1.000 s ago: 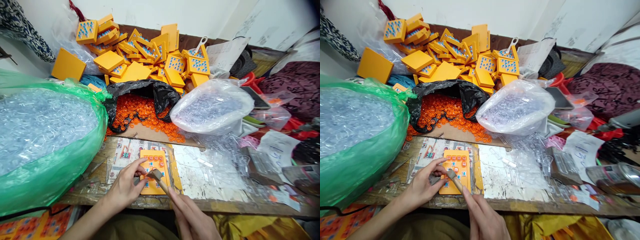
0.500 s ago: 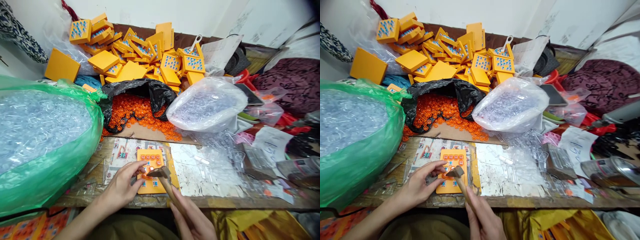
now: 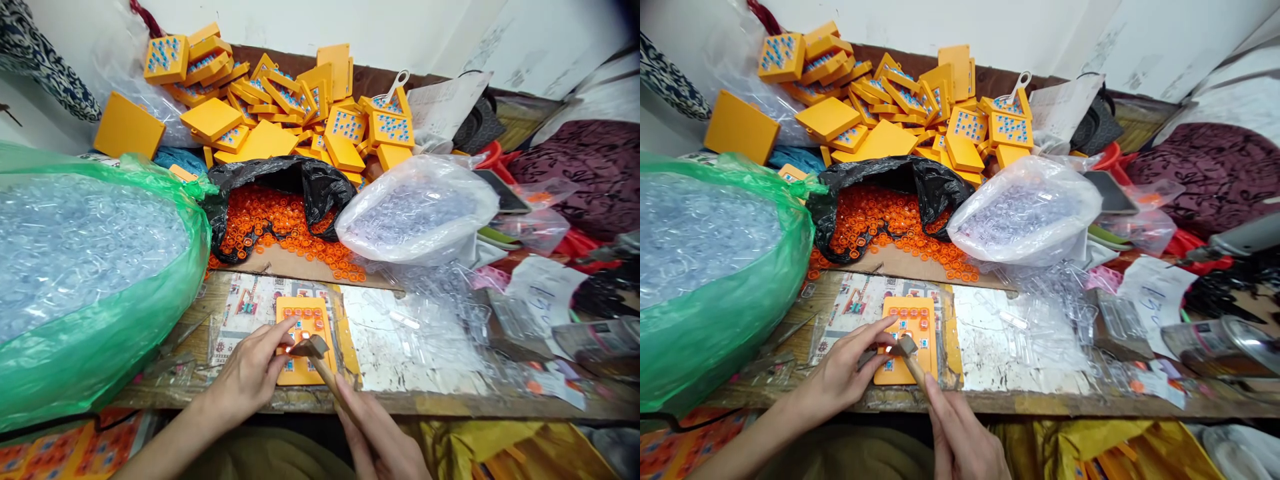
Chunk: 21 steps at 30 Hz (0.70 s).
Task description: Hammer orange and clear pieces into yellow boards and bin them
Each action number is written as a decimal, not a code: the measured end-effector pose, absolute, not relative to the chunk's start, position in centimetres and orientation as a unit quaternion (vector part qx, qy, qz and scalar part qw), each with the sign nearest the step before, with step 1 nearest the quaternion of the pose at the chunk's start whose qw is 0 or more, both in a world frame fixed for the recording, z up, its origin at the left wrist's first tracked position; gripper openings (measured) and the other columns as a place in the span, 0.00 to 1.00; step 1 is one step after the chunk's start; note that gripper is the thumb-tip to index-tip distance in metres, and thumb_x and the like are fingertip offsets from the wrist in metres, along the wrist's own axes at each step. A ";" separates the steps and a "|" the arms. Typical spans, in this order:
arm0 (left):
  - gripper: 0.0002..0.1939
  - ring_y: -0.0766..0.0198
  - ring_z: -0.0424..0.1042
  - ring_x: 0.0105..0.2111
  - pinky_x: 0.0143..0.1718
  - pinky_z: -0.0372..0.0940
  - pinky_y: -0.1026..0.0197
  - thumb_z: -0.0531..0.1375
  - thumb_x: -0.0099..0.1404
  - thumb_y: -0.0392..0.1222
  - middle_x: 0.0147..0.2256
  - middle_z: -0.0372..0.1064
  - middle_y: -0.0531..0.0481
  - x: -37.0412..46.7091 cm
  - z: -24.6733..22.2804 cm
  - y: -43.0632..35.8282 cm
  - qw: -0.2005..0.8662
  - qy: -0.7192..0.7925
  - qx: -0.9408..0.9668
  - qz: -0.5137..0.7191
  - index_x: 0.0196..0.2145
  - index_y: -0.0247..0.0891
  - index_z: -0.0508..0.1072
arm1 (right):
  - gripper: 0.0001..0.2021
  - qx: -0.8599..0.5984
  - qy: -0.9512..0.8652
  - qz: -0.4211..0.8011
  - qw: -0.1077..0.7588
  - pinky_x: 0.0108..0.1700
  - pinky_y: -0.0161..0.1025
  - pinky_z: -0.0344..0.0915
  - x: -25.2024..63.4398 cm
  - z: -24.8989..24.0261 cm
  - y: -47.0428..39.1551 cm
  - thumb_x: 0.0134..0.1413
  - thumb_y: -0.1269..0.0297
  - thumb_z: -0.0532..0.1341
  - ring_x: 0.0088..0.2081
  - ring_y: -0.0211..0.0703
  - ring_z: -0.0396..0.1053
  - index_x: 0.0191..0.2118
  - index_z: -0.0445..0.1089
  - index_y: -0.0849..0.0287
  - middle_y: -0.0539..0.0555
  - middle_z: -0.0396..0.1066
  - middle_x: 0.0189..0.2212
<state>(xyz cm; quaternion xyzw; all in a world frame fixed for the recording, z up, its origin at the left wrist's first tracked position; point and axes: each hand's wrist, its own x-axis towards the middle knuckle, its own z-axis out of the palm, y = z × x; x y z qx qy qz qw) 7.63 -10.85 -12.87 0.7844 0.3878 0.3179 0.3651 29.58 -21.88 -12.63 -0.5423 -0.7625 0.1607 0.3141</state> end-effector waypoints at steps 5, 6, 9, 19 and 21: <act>0.29 0.67 0.75 0.36 0.41 0.71 0.66 0.58 0.62 0.31 0.38 0.75 0.51 7.7 -13.8 -11.0 0.414 0.427 0.720 0.358 0.60 0.42 0.59 | 0.32 -0.542 -0.762 0.173 0.311 0.44 0.28 0.70 29.5 -12.3 -21.7 0.60 0.80 0.53 0.42 0.38 0.77 0.67 0.51 0.52 0.58 0.75 0.46; 0.29 0.68 0.75 0.36 0.41 0.70 0.66 0.58 0.61 0.31 0.38 0.75 0.52 7.7 -13.8 -11.0 0.417 0.429 0.716 0.359 0.59 0.42 0.60 | 0.31 -0.541 -0.758 0.180 0.318 0.44 0.27 0.70 29.4 -12.1 -21.6 0.60 0.80 0.53 0.41 0.37 0.77 0.66 0.52 0.52 0.57 0.75 0.46; 0.29 0.68 0.75 0.37 0.42 0.70 0.66 0.58 0.61 0.30 0.37 0.76 0.52 7.7 -13.6 -11.1 0.419 0.433 0.716 0.354 0.59 0.41 0.60 | 0.28 -0.546 -0.735 0.180 0.358 0.44 0.28 0.69 29.0 -11.3 -21.4 0.60 0.79 0.54 0.43 0.37 0.76 0.65 0.56 0.52 0.57 0.75 0.45; 0.28 0.66 0.77 0.36 0.42 0.70 0.64 0.59 0.60 0.31 0.36 0.78 0.52 7.9 -13.2 -11.1 0.387 0.441 0.728 0.355 0.58 0.42 0.62 | 0.31 -0.532 -0.779 0.151 0.296 0.41 0.29 0.72 29.8 -11.0 -21.0 0.60 0.79 0.52 0.39 0.38 0.78 0.67 0.51 0.52 0.56 0.75 0.44; 0.28 0.65 0.77 0.36 0.43 0.70 0.63 0.59 0.60 0.32 0.35 0.78 0.51 8.0 -13.0 -11.1 0.389 0.443 0.727 0.352 0.58 0.41 0.62 | 0.31 -0.539 -0.761 0.136 0.335 0.43 0.30 0.71 29.7 -10.9 -21.0 0.60 0.79 0.53 0.42 0.40 0.77 0.66 0.53 0.50 0.56 0.75 0.45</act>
